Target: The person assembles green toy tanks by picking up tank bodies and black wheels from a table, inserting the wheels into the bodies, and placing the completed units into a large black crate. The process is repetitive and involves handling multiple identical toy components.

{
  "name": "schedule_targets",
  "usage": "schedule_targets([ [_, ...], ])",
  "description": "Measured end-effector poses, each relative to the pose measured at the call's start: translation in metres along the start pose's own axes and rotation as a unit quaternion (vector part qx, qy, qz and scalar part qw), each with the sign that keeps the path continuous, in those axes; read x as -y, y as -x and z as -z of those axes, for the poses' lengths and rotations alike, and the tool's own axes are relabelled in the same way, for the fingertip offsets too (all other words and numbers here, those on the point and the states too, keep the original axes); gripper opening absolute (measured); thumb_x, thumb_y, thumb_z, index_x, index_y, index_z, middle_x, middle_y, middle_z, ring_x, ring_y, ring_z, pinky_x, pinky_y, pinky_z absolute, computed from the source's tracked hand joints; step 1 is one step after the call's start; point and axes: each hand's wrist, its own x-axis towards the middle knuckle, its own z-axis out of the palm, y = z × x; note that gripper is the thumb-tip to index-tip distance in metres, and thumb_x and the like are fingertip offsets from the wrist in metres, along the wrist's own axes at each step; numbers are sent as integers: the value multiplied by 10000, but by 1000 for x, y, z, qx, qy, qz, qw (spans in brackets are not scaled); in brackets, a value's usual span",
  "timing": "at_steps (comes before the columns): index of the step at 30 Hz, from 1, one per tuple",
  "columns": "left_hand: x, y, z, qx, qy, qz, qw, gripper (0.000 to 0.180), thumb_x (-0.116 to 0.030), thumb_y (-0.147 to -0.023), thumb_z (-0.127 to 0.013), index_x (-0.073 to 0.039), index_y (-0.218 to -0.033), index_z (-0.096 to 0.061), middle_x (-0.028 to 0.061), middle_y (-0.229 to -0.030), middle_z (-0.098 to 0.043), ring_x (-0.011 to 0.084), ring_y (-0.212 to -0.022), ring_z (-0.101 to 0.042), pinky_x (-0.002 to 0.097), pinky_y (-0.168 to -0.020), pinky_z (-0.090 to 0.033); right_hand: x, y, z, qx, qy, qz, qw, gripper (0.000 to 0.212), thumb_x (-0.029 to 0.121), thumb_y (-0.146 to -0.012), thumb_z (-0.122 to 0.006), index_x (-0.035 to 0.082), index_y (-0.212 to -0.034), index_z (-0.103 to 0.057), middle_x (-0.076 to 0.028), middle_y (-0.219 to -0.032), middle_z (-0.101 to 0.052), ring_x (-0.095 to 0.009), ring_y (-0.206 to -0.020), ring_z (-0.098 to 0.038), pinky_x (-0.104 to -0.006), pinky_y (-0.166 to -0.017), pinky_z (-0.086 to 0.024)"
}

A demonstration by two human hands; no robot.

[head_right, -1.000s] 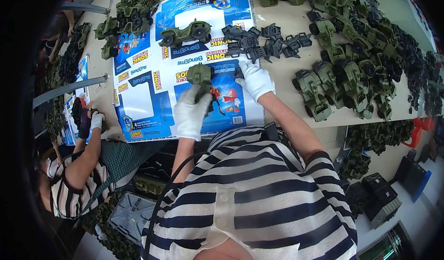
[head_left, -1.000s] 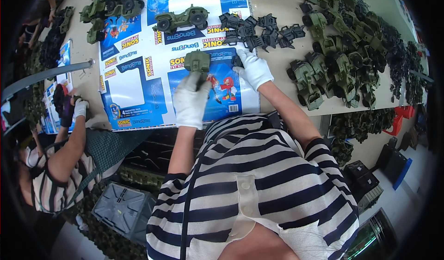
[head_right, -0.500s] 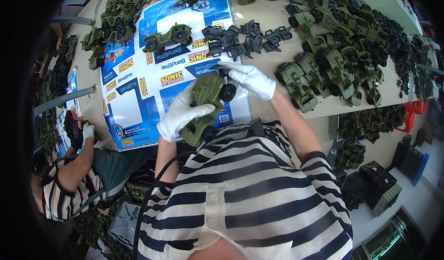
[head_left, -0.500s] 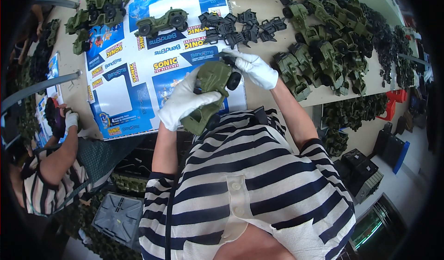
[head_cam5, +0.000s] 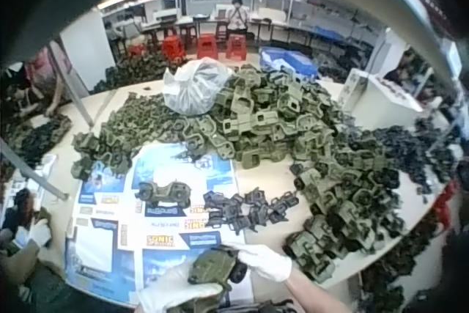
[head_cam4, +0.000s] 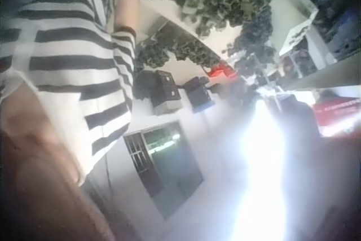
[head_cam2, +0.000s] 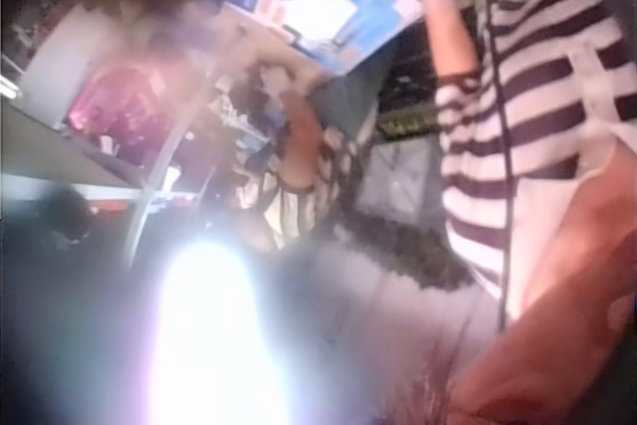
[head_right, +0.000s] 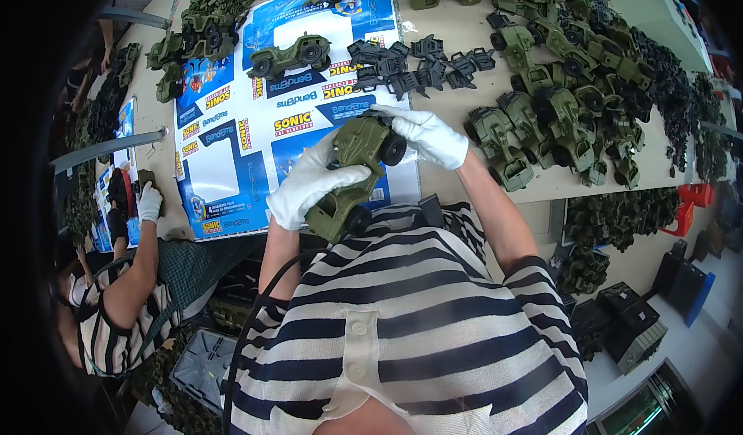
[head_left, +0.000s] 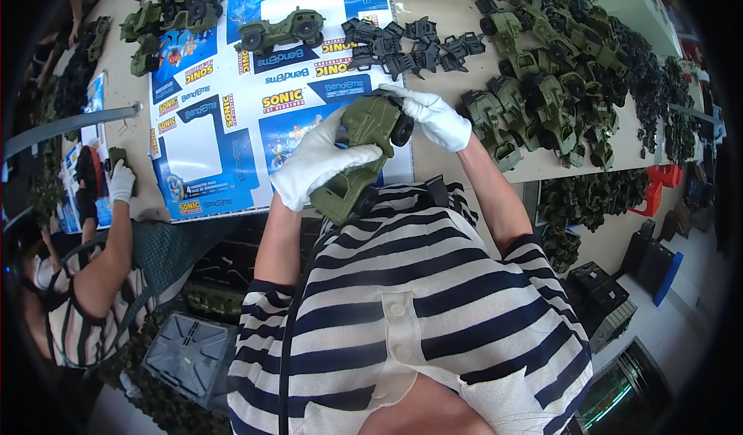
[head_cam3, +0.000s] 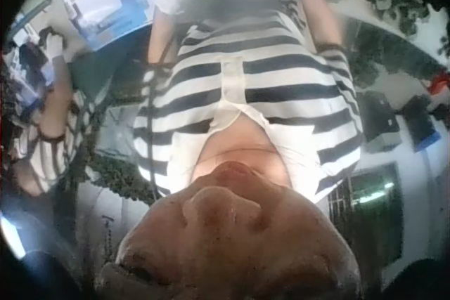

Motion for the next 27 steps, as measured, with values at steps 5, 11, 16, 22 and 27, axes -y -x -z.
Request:
schedule_targets([
  [5, -3, 0, -10, 0, 154, 28, 988, 757, -143, -798, -816, -3, -1439, -437, 100, -1194, -653, 167, -1017, -648, 297, -872, -544, 11, -5, 13, -21, 153, 0, 988, 510, 290, -1008, -577, 7, -1424, -493, -97, -1418, -531, -170, -1260, -524, -293, -1085, -403],
  [11, 18, -33, -77, -159, 153, -163, 962, 788, -155, -827, -809, 8, -1435, -335, 105, -1219, -615, 174, -1093, -603, 320, -933, -507, 22, -20, -20, -165, 174, 64, 969, 674, 538, -1057, -291, -21, -1185, -644, -117, -1186, -645, -191, -1109, -581, -332, -1028, -423],
  [16, 63, -54, -57, -272, -192, -332, 882, 817, -516, -985, -534, 58, -1501, -266, 196, -1381, -482, 249, -1273, -477, 377, -1118, -340, 1, -8, -26, -204, 71, 95, 972, 573, 443, -1073, -309, -4, -1141, -661, -122, -1125, -654, -203, -1072, -591, -350, -1004, -436],
  [22, 51, -55, -59, -202, 49, -284, 936, 697, -566, -1008, -416, 23, -1378, -466, 144, -1302, -556, 227, -1221, -520, 351, -1062, -386, -6, -1, -36, -204, 280, 289, 892, 430, 345, -1024, -419, -8, -1184, -604, -190, -1159, -640, -348, -1126, -595, -402, -1021, -422],
  [27, 53, -58, -60, -218, -24, -335, 916, 481, -391, -1023, -441, 16, -1264, -529, 141, -1191, -591, 223, -1090, -570, 340, -972, -432, -8, 1, -48, -261, 351, 275, 856, 260, 111, -888, -604, 0, -1123, -613, -189, -1072, -663, -349, -994, -648, -396, -892, -498],
])
